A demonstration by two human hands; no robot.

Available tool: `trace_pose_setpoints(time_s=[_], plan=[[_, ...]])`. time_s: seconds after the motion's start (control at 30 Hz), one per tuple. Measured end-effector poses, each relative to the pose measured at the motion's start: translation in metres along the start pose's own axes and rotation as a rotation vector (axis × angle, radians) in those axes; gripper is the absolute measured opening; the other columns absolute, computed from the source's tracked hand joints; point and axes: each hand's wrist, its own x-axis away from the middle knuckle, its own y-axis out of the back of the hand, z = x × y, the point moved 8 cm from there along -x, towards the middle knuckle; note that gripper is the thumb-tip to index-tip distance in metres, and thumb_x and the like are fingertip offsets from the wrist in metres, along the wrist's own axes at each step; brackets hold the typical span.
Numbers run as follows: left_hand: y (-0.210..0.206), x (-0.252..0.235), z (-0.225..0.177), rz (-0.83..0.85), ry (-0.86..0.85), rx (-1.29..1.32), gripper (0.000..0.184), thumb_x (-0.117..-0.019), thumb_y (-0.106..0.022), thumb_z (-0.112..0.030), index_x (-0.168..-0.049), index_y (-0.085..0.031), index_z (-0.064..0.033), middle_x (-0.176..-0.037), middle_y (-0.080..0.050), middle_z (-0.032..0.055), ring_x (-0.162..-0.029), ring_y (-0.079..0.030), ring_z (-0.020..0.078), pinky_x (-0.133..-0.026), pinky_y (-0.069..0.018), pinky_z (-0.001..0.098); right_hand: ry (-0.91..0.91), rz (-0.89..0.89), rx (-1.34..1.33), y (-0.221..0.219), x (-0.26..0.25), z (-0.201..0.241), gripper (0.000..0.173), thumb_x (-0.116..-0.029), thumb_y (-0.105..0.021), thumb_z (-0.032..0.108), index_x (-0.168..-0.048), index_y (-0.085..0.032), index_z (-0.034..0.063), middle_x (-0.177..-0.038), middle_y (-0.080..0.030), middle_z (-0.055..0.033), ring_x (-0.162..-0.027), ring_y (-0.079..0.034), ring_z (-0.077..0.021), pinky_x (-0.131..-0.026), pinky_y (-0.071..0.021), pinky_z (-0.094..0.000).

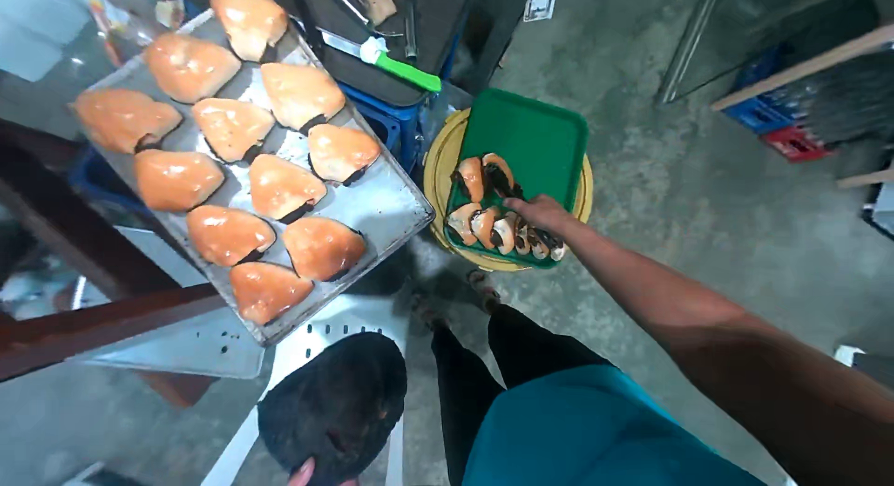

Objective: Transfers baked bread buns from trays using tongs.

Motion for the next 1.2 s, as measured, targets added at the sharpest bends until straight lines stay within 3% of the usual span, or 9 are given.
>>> trace_pose_setpoints(time_s=[0.17,0.3,0.47,0.63,0.7,0.87,1.0,1.1,1.2], plan=[[0.002,-0.014,-0.014,0.023,0.036,-0.014,0.013,-0.0818,-0.069,-0.011,-0.092,-0.077,-0.0101,-0.09,-0.078,0.0055,-0.085,-0.076,0.0127,-0.077,-0.0628,0.0311,-0.073,0.076,0.074,-0.002,0.0,-0.001,0.088,-0.09,-0.055,0.077,-0.115,-0.066,-0.0069,-0.107,-0.066,-0.0287,-0.095,-0.066,-0.0405,-0.083,-0.0527,-0.0612],[0.015,-0.019,-0.015,-0.009,0.025,0.013,0.013,-0.0827,-0.066,-0.009,-0.092,-0.075,-0.0084,-0.09,-0.077,0.0078,-0.086,-0.076,0.015,-0.077,-0.0627,0.0329,-0.071,-0.04,0.044,0.024,-0.01,0.001,0.086,-0.0915,-0.06,0.071,-0.121,-0.063,-0.0103,-0.119,-0.062,-0.0343,-0.113,-0.06,-0.0481,-0.096,-0.0453,-0.0677],[0.016,-0.011,-0.018,-0.041,0.023,0.026,0.013,-0.0791,-0.07,-0.011,-0.09,-0.077,-0.0106,-0.088,-0.078,0.0058,-0.084,-0.076,0.0122,-0.075,-0.0628,0.0306,0.093,-0.124,0.178,0.039,0.002,0.021,0.082,-0.0868,-0.067,0.071,-0.12,-0.066,-0.0049,-0.11,-0.066,-0.0334,-0.107,-0.062,-0.0514,-0.09,-0.046,-0.0734],[0.024,-0.008,-0.015,-0.042,0.005,0.084,0.013,-0.0787,-0.072,-0.012,-0.091,-0.076,-0.0083,-0.088,-0.078,0.0081,-0.083,-0.076,0.0145,-0.074,-0.0633,0.0328,0.644,-0.225,0.206,0.042,0.126,0.134,0.069,-0.0855,-0.078,0.055,-0.132,-0.062,0.0062,-0.101,-0.069,-0.0246,-0.089,-0.066,-0.0445,-0.075,-0.0495,-0.0693],[0.019,-0.008,-0.016,-0.033,-0.018,0.1,0.014,-0.0781,-0.072,-0.012,-0.091,-0.077,-0.0092,-0.088,-0.078,0.0078,-0.082,-0.076,0.0141,-0.073,-0.0634,0.0322,0.82,-0.223,0.362,0.022,0.156,0.192,0.081,-0.0814,-0.081,0.057,-0.138,-0.058,0.004,-0.113,-0.066,-0.0259,-0.095,-0.066,-0.0453,-0.078,-0.0508,-0.0673],[0.024,0.0,-0.025,-0.01,-0.064,0.141,0.016,-0.076,-0.075,-0.013,-0.091,-0.077,-0.0088,-0.088,-0.078,0.0078,-0.083,-0.076,0.0143,-0.073,-0.0633,0.0321,0.859,-0.199,0.814,-0.018,0.152,0.282,0.096,-0.0823,-0.083,0.049,-0.15,-0.04,-0.0043,-0.138,-0.05,-0.0357,-0.118,-0.056,-0.0545,-0.091,-0.0473,-0.0685],[0.042,0.007,-0.027,-0.061,-0.079,0.134,0.016,-0.0757,-0.073,-0.012,-0.091,-0.075,-0.0097,-0.087,-0.077,0.0074,-0.081,-0.076,0.0139,-0.072,-0.0633,0.0321,0.862,-0.178,0.955,-0.023,0.15,0.296,0.074,-0.0901,-0.075,0.049,-0.137,-0.053,-0.0029,-0.127,-0.059,-0.0327,-0.115,-0.06,-0.0523,-0.092,-0.0465,-0.0684],[0.054,0.01,-0.029,-0.112,-0.096,0.106,0.014,-0.0784,-0.066,-0.011,-0.09,-0.074,-0.0102,-0.086,-0.077,0.0061,-0.079,-0.075,0.0128,-0.071,-0.063,0.0316,0.866,-0.071,0.815,-0.015,0.137,0.294,0.064,-0.0903,-0.073,0.054,-0.121,-0.066,-0.0019,-0.113,-0.066,-0.0288,-0.112,-0.062,-0.0484,-0.093,-0.0451,-0.0695],[0.055,0.01,-0.032,-0.119,-0.1,0.108,0.014,-0.0816,-0.061,-0.009,-0.089,-0.073,-0.0093,-0.084,-0.077,0.0066,-0.079,-0.075,0.0127,-0.07,-0.0632,0.0316,0.796,0.049,0.565,-0.005,0.122,0.285,0.056,-0.0942,-0.07,0.052,-0.114,-0.07,-0.0001,-0.1,-0.068,-0.0222,-0.092,-0.065,-0.0376,-0.083,-0.0511,-0.0611]])
